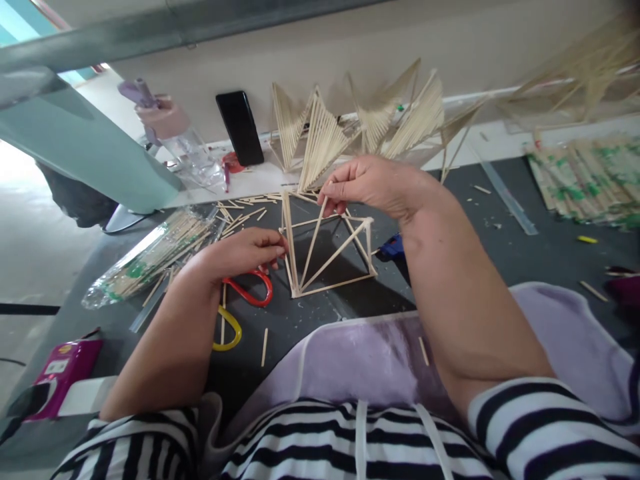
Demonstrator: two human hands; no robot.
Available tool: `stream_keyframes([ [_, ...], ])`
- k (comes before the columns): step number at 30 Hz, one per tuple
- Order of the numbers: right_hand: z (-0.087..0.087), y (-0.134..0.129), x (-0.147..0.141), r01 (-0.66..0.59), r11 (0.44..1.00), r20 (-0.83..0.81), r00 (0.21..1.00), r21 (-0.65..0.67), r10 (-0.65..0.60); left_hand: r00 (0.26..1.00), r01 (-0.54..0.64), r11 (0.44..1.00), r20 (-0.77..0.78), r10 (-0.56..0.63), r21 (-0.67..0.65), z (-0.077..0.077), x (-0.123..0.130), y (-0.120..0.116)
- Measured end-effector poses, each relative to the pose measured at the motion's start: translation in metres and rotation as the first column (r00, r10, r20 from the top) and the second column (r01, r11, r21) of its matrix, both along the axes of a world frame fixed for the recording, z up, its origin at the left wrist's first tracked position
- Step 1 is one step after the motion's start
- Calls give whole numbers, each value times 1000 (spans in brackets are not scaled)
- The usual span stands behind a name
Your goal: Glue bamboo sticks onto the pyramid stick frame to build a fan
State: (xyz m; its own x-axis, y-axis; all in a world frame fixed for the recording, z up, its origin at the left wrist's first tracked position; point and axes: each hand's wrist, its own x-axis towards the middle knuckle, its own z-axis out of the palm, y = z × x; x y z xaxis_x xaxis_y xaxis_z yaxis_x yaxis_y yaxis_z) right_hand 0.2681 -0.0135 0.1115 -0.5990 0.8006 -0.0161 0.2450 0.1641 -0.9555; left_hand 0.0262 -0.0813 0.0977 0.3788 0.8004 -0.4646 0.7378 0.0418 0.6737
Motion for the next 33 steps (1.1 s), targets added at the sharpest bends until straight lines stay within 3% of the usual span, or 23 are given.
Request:
stream_keyframes([
  [5,4,5,1,52,998,-19,998,40,-52,999,-36,999,30,37,-27,-1,1,0],
  [14,2,16,-13,-13,998,-7,1000,57,13,993,-30,1000,111,30,2,1,3,-1],
  [20,8,14,-21,-42,996,21,999,79,41,994,-11,1000,113,9,14,-1,4,-2],
  [33,5,12,-24,-82,994,-6,997,66,83,997,42,999,57,-43,16,0,5,-3],
])
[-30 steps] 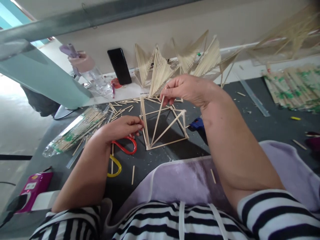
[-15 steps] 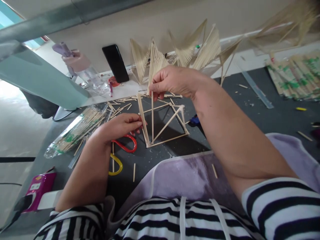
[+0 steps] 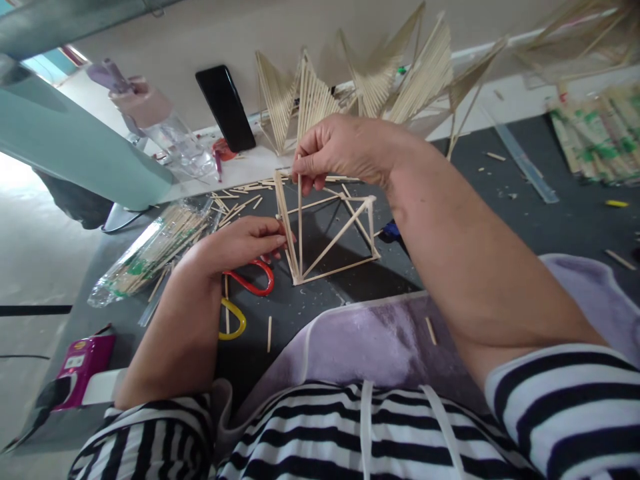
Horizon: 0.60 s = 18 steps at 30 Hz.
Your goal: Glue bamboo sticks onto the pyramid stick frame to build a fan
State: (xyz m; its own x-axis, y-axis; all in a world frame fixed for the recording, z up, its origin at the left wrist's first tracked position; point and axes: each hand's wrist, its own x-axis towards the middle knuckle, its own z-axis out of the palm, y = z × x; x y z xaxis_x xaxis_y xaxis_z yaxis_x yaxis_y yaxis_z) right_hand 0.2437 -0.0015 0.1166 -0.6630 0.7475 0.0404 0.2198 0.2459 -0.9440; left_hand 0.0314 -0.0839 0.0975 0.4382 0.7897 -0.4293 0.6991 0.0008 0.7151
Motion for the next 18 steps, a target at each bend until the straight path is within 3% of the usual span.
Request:
stream_keyframes([
  [6,-3,0,-3,11,1000,15,1000,-22,-11,997,60,997,43,-58,-53,-4,-6,2],
  [10,-3,2,-4,-1,1000,46,999,-4,1,991,48,990,132,-31,-130,-6,-10,3],
  [18,6,0,-6,58,954,226,965,296,-129,981,-8,990,192,35,-139,-8,-10,3],
])
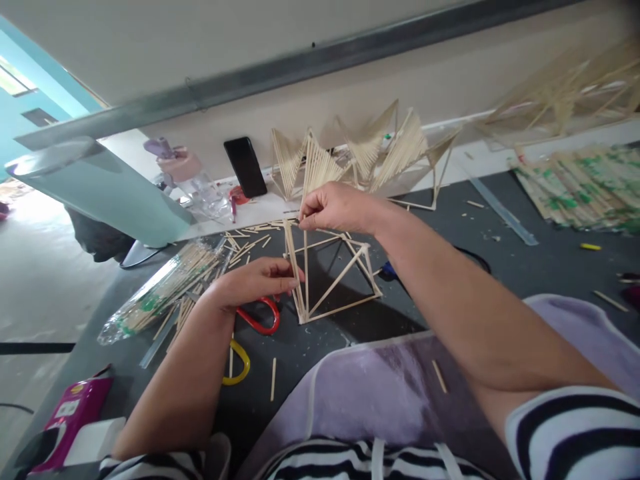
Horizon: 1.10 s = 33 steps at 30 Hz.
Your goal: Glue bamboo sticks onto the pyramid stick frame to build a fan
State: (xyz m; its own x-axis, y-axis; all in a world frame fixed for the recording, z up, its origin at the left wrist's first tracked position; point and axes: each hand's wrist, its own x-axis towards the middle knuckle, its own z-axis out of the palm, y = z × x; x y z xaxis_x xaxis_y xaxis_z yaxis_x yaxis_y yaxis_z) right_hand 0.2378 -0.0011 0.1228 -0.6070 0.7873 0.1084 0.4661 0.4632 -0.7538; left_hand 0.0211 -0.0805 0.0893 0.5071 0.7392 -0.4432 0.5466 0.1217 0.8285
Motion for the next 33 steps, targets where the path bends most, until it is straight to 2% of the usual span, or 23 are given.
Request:
stream_keyframes([
  [6,-10,9,-8,-101,994,-132,986,29,104,999,-3,1000,32,3,-27,-6,4,0],
  [11,-21,18,-14,-165,985,-215,961,59,174,997,-53,995,54,57,-81,-12,7,1],
  [19,-30,21,-17,-168,985,-288,942,31,170,994,-51,987,92,66,-154,-12,11,1],
  [26,-42,13,-11,-257,950,-520,845,-180,130,994,-47,988,92,62,-148,-12,11,1],
  [33,-47,11,-7,-269,948,-578,807,-170,125,996,-42,992,74,51,-116,-10,11,0],
])
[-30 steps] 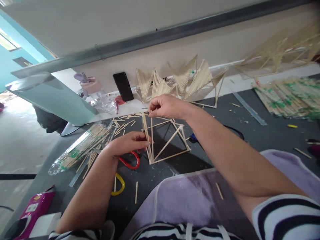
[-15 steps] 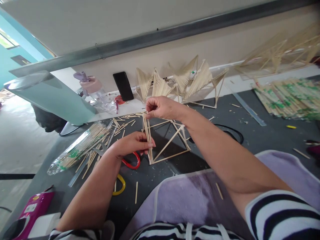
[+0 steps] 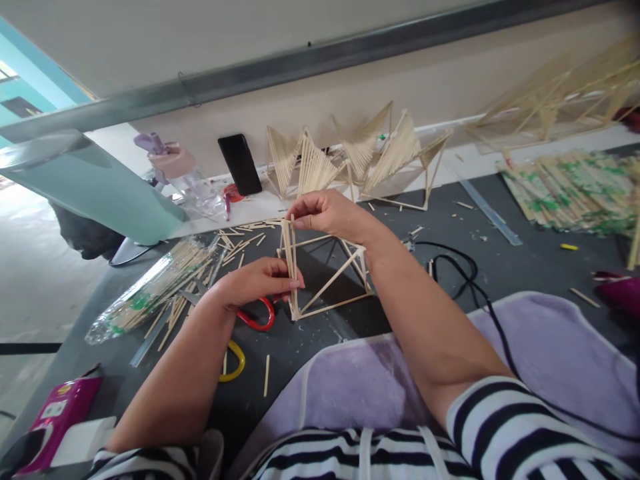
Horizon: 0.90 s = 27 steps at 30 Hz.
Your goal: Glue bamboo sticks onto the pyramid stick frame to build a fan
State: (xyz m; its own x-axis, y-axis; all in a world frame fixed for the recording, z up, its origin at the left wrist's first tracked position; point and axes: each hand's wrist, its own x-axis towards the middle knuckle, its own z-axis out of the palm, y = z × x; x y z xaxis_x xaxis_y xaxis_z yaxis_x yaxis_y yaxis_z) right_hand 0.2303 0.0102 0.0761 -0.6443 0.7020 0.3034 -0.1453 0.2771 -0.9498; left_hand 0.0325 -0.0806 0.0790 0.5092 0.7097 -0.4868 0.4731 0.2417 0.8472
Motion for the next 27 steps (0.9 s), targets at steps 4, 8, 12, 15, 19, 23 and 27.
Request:
stream_keyframes([
  [4,0,1,1,19,1000,-31,999,4,-19,999,-33,999,9,33,16,-1,-1,1],
  [8,-1,2,2,40,999,-55,998,-11,-41,993,-109,994,57,108,17,-6,2,0],
  [12,-2,3,2,40,999,-38,998,-4,-41,990,-124,992,65,122,23,-11,4,0],
  [15,-3,5,2,14,1000,-40,999,20,-13,992,-107,994,70,105,31,-12,5,0],
  [19,-5,8,2,30,999,-22,999,29,-29,992,-108,993,62,105,38,-11,6,0],
  [23,-7,9,4,43,998,-5,999,47,-42,990,-127,991,71,124,48,-12,5,-1],
  [27,-6,7,4,64,997,3,998,49,-64,987,-142,989,83,140,26,-15,4,0],
])
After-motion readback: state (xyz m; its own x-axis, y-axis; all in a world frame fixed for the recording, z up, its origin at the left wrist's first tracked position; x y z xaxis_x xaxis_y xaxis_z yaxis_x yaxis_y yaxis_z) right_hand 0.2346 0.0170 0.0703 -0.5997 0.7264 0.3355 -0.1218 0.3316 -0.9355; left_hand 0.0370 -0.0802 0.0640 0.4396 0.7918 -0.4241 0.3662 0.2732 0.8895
